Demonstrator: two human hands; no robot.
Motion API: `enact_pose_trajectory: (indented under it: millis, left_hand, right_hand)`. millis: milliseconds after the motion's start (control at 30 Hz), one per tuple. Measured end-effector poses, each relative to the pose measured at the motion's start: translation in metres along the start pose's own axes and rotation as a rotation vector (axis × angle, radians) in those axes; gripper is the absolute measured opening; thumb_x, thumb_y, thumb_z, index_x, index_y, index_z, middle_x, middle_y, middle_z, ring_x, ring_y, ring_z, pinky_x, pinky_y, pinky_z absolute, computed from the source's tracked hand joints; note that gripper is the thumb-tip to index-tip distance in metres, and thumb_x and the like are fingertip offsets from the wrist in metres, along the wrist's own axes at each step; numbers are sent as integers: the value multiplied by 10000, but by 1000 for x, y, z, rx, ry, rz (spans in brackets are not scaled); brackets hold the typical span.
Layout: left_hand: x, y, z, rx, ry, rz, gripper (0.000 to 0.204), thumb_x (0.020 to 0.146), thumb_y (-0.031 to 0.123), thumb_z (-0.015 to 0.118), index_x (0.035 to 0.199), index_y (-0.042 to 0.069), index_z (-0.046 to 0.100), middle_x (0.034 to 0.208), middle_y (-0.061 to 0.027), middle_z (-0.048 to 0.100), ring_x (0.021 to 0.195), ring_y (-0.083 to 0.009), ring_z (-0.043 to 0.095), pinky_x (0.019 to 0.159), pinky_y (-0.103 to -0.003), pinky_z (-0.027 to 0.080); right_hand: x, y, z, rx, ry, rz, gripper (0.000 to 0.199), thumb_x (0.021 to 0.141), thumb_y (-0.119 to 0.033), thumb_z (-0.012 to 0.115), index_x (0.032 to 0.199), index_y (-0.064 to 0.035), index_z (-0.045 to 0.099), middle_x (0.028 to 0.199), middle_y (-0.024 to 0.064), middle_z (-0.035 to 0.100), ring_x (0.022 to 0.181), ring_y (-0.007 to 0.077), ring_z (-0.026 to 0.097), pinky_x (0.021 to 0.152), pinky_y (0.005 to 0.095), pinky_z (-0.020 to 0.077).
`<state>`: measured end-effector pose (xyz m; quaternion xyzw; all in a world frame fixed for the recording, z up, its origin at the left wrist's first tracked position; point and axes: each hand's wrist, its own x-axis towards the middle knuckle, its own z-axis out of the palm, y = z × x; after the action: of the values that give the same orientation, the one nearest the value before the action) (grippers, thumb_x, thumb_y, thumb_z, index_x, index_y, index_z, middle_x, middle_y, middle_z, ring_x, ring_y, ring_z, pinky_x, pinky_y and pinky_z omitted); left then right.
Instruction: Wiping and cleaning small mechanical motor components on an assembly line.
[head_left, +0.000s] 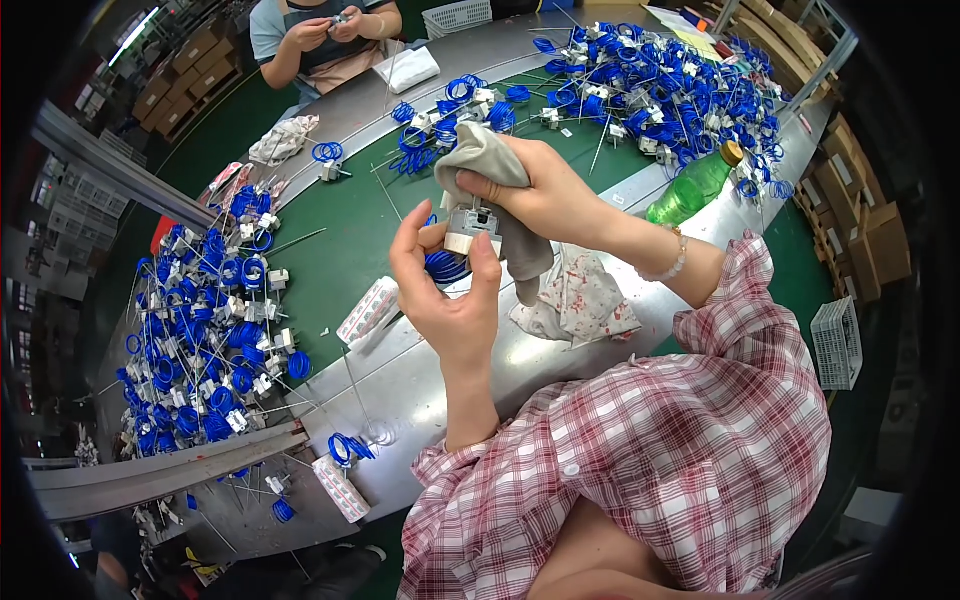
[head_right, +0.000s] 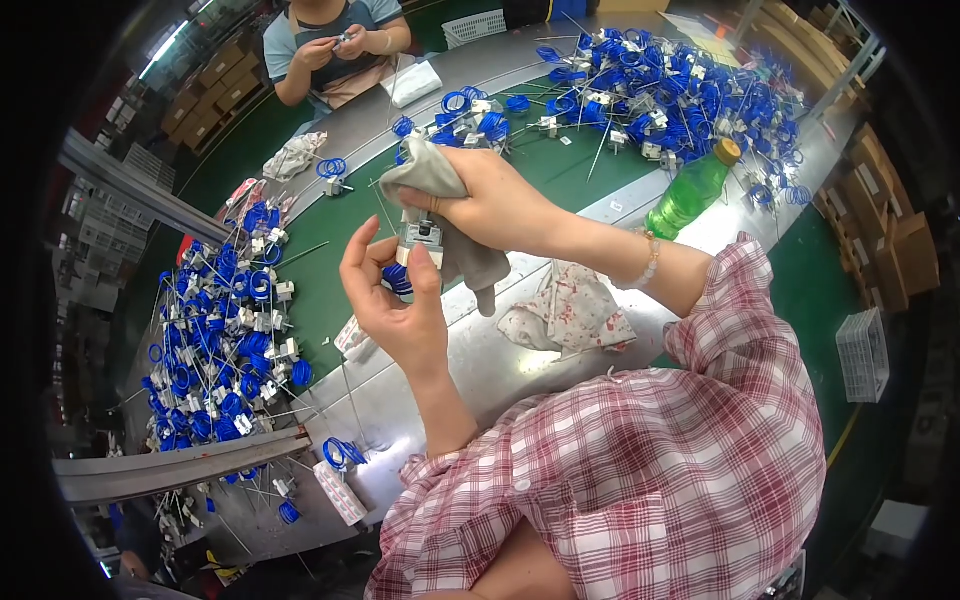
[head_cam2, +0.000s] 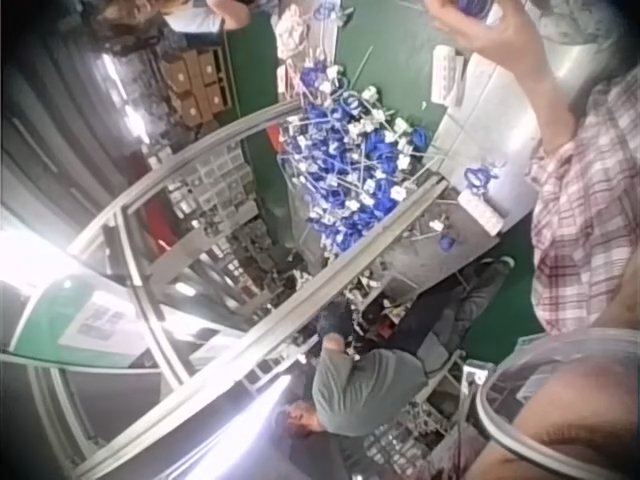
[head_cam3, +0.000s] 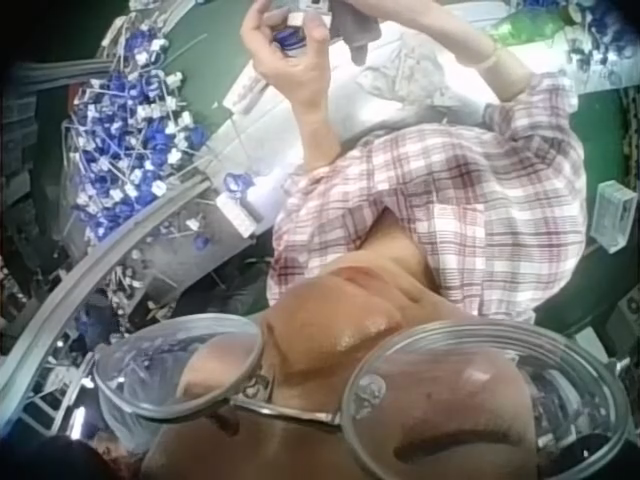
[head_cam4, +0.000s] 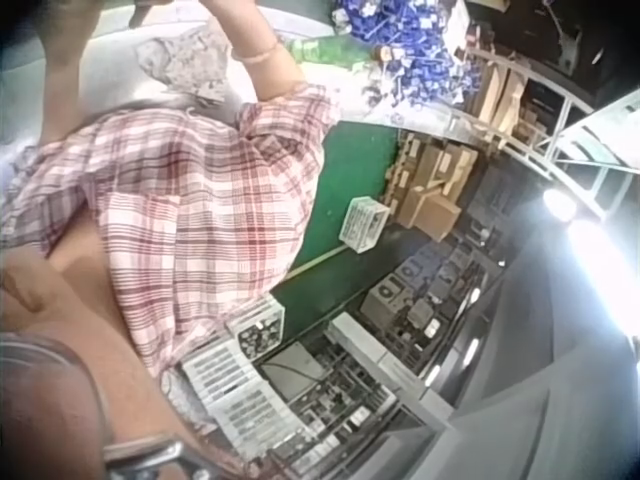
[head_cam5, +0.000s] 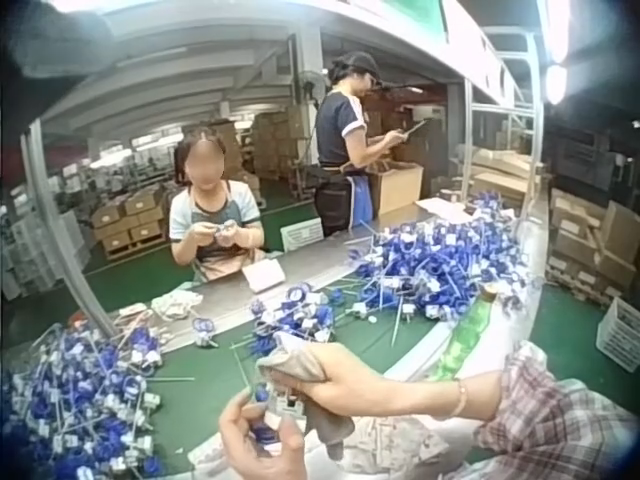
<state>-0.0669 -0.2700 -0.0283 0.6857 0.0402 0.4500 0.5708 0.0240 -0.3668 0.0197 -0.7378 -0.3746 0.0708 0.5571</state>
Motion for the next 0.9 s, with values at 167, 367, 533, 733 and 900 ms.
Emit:
enact_pose_trajectory:
  millis: [167,367,533,733,900]
  left_hand:
    - [0,4,-2,-193,-39,-136,480,707,114,653,1120,3,434,828,-53,510,687,-86,463,628,-201,381]
    - [-1,4,-8,-267,-13,-103,481,713,103,633,1125,-13,414,858,-59,493,743,-95,443,696,-210,359]
    - [-3,8,-7,-282,-45,-174,489,711,102,632,1127,-19,408,881,-67,488,773,-108,443,716,-220,357]
    - [-5,7,-4,-269,-8,-102,507,704,95,638,1135,-21,397,883,-69,486,752,-100,447,692,-207,360]
    - [-4,8,-4,-276,-32,-126,504,703,95,640,1134,-11,403,878,-61,479,748,-98,450,688,-207,365]
  right_hand:
    - [7,7,-9,251,-18,37,230,826,-232,576,949,-38,567,855,7,590,741,62,529,637,223,441]
    - [13,-18,-37,540,118,289,328,833,-291,553,1027,-28,534,906,30,590,815,87,562,704,232,470]
    - [-1,-46,-35,320,-162,281,301,840,-257,540,1059,-50,535,939,2,568,852,55,514,748,203,413]
    - [-7,-27,-21,68,-104,-5,266,829,-187,568,1031,-22,515,917,21,561,889,73,494,769,236,411]
    - [-9,-19,-15,290,-160,237,300,781,-259,629,970,-43,541,861,28,589,800,98,538,705,244,436]
